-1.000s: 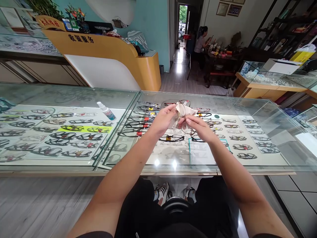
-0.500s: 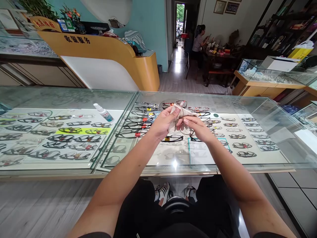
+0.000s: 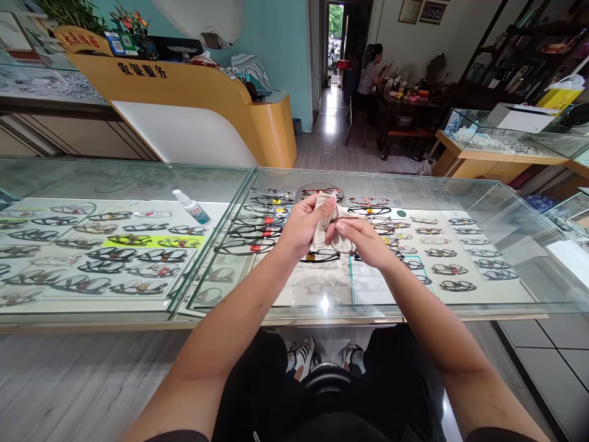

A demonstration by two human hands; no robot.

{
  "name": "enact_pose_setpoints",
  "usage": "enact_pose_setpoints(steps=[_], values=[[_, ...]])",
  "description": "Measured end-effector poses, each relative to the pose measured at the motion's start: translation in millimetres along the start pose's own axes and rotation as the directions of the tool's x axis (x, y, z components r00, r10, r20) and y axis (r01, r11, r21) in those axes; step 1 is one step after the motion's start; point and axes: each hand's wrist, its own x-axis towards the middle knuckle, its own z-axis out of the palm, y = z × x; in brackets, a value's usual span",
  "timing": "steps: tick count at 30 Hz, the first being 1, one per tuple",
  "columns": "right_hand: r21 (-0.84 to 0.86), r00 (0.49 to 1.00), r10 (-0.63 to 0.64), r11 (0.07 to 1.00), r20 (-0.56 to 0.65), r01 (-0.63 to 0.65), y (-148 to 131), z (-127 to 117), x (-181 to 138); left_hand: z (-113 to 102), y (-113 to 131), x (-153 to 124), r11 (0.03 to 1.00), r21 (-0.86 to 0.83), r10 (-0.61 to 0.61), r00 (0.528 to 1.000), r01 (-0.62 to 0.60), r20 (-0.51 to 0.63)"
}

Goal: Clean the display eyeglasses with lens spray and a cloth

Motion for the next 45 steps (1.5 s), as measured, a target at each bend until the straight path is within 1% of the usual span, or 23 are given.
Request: enact_pose_setpoints(steps=[6,9,13,15,20,25,29,33,37,41,43,45], values=[[0.037,0.993,0.008,0.999,-0.116,-0.003,-4,-7,0,-15,7,3,0.997,0.068,-0.026,0.999,0.025,0.02],[0.047,0.993,0.013,0.999,-0.119,-0.007,-3,-8,1,-17,9,2,0.996,0.064,-0.058,0.997,0.055,0.056],[0.065,0.995,0.029,0.998,-0.092,-0.023,0,-5,1,-14,11,0,0.995,0.039,-0.1,0.982,0.095,0.158],[0.066,0.996,0.034,0.997,-0.084,-0.029,2,-4,2,-13,10,0,0.994,0.037,-0.106,0.977,0.101,0.183],[0.033,0.997,0.043,0.999,-0.06,-0.041,8,-2,1,-10,5,0,0.997,0.066,-0.05,0.987,0.04,0.156],[0.009,0.995,0.039,0.999,-0.089,-0.039,7,-2,1,-8,1,1,0.997,0.071,-0.029,0.994,0.021,0.107],[0.021,0.995,0.01,1.0,-0.104,-0.008,1,-4,0,-9,5,1,0.996,0.08,-0.036,0.991,0.026,0.128],[0.017,0.994,-0.007,1.0,-0.11,0.009,-2,-6,-1,-15,8,3,0.995,0.101,-0.034,0.989,0.019,0.147],[0.02,0.994,-0.025,0.999,-0.111,0.027,0,-7,-1,-21,7,5,0.989,0.149,-0.019,0.996,0.006,0.088],[0.007,0.994,-0.026,1.0,-0.104,0.026,3,-5,0,-19,4,4,0.988,0.156,0.008,0.999,-0.014,0.041],[-0.018,0.994,-0.023,1.0,-0.107,0.021,4,-4,0,-16,2,3,0.991,0.135,0.009,0.999,-0.016,0.05],[-0.032,0.994,-0.035,0.999,-0.108,0.031,5,-3,0,-12,1,1,0.992,0.121,0.009,0.996,-0.019,0.085]])
